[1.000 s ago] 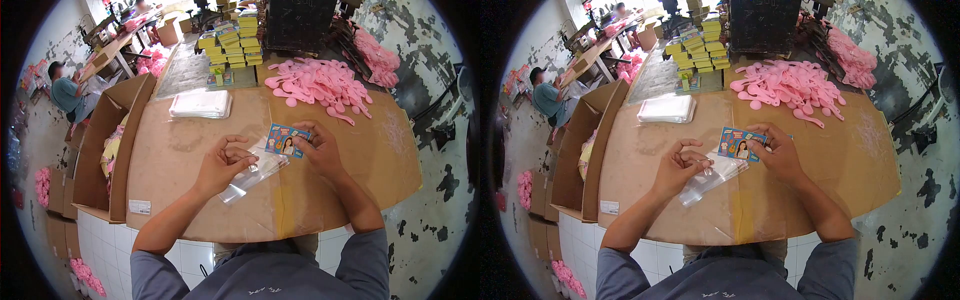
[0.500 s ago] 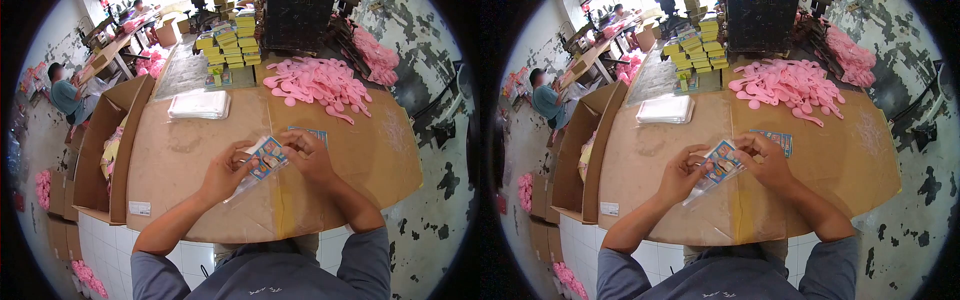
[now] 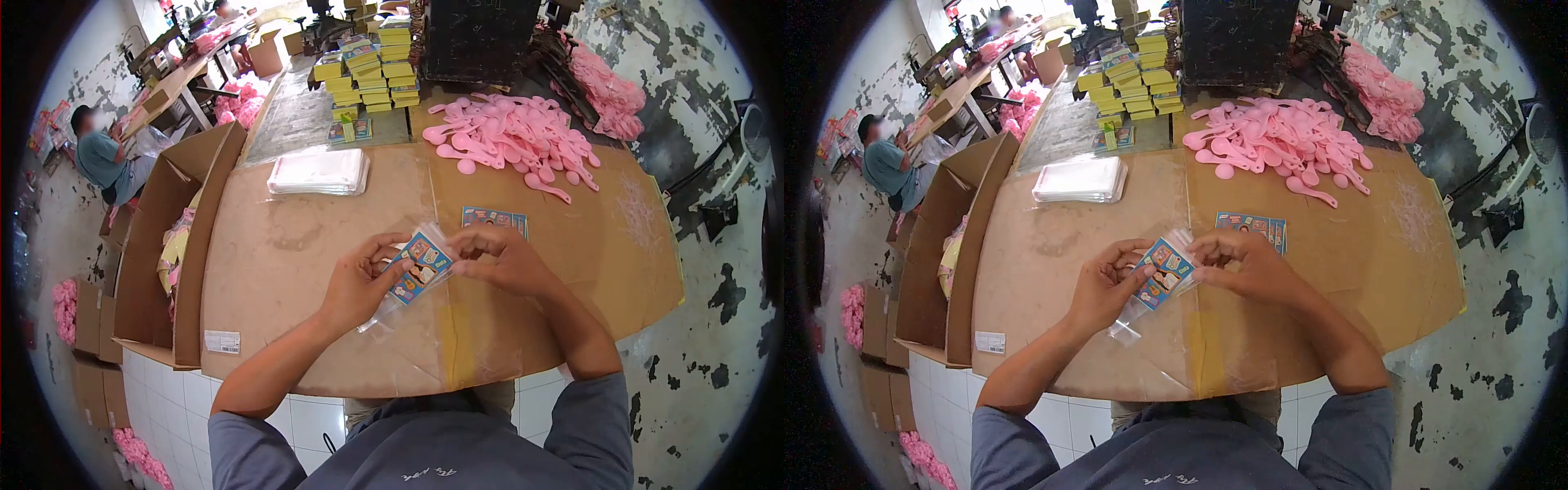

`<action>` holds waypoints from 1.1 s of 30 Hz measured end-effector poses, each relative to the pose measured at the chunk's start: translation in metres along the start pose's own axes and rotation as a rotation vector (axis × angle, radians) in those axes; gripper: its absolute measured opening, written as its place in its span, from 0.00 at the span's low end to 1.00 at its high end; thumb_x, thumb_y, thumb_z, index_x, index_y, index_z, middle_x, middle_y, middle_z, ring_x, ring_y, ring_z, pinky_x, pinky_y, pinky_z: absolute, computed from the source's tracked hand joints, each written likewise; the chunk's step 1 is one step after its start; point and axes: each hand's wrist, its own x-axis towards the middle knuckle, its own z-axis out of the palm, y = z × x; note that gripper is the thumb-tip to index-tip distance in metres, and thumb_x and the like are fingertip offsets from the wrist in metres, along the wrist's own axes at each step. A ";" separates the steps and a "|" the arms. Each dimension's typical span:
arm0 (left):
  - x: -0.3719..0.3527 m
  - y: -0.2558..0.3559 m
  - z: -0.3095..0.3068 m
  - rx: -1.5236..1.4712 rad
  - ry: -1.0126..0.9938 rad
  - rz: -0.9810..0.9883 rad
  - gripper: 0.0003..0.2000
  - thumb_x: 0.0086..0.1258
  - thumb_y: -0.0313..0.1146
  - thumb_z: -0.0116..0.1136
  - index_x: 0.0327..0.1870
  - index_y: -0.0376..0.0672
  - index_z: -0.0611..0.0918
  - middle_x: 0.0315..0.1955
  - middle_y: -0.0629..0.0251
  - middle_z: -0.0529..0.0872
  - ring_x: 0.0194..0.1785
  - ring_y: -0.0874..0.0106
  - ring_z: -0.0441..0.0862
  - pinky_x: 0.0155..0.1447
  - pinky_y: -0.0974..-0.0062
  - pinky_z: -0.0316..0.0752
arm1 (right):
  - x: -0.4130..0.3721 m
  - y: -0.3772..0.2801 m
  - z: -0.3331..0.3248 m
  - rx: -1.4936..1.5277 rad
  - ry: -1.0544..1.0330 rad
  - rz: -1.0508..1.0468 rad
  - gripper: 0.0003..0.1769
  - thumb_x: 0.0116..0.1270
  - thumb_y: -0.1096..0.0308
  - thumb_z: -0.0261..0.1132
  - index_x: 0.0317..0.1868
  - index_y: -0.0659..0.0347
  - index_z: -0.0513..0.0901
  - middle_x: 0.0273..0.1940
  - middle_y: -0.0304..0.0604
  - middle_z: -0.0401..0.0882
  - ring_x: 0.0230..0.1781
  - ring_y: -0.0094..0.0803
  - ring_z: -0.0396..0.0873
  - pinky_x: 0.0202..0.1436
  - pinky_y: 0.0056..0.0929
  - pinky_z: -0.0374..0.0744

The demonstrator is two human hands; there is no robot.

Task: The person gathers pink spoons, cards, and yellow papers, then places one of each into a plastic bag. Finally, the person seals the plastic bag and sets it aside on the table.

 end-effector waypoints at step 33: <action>-0.001 0.006 -0.012 -0.032 -0.019 0.006 0.21 0.77 0.21 0.60 0.68 0.33 0.71 0.50 0.57 0.88 0.45 0.78 0.88 0.46 0.81 0.83 | -0.082 -0.030 -0.136 -0.776 0.519 0.318 0.10 0.74 0.74 0.60 0.50 0.68 0.84 0.37 0.52 0.84 0.29 0.40 0.82 0.39 0.38 0.80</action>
